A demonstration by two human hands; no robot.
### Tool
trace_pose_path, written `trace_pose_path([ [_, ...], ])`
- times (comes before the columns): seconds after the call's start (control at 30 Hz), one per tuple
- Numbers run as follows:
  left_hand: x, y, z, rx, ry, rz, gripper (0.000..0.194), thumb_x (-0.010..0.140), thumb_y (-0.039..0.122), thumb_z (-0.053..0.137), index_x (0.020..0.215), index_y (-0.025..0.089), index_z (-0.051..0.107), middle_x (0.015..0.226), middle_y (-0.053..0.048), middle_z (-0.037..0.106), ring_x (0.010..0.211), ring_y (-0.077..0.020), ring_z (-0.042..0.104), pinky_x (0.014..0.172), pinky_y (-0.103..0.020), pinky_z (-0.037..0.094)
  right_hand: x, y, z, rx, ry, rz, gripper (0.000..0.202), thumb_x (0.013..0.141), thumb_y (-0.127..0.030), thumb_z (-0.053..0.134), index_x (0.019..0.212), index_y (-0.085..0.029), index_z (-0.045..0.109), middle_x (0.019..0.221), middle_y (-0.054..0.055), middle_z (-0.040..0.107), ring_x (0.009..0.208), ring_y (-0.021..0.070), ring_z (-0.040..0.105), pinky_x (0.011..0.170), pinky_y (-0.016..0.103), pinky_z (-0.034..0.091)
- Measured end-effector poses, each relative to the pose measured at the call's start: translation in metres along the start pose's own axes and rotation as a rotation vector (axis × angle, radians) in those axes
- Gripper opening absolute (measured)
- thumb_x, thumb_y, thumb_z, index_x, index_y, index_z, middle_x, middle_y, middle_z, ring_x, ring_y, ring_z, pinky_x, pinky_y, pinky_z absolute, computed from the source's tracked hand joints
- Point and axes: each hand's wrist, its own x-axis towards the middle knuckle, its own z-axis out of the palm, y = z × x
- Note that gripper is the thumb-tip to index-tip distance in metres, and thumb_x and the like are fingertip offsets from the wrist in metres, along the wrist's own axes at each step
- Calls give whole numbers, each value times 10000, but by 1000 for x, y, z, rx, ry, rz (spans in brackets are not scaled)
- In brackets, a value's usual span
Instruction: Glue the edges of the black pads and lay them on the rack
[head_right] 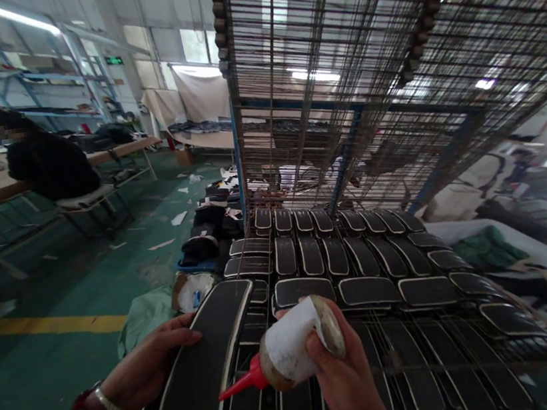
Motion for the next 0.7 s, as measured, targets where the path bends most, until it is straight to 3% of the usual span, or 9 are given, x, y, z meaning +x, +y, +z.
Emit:
trace_pose_path([
  [0.37, -5, 4, -2, -88, 153, 27, 283, 742, 54, 651, 1022, 89, 640, 771, -97, 775, 647, -243, 748, 613, -332, 609, -14, 1, 5, -80, 131, -13, 623, 665, -518, 869, 1172, -255, 620, 1054, 161, 704, 978, 389, 644, 754, 473, 532],
  [0.6, -3, 1, -8, -210, 291, -5, 194, 784, 72, 629, 977, 61, 646, 626, -85, 743, 615, -269, 742, 606, -377, 621, -22, 13, 8, 29, 252, 2, 588, 649, -477, 897, 1139, -285, 636, 1067, 121, 715, 1008, 362, 646, 791, 463, 538],
  [0.7, 0, -4, -11, -226, 325, 6, 146, 790, 67, 634, 936, 63, 642, 631, -91, 745, 630, -258, 746, 638, -352, 622, -25, 30, 11, 135, 310, 110, 509, 706, -455, 868, 1129, -271, 654, 1058, 101, 726, 995, 337, 659, 830, 473, 538],
])
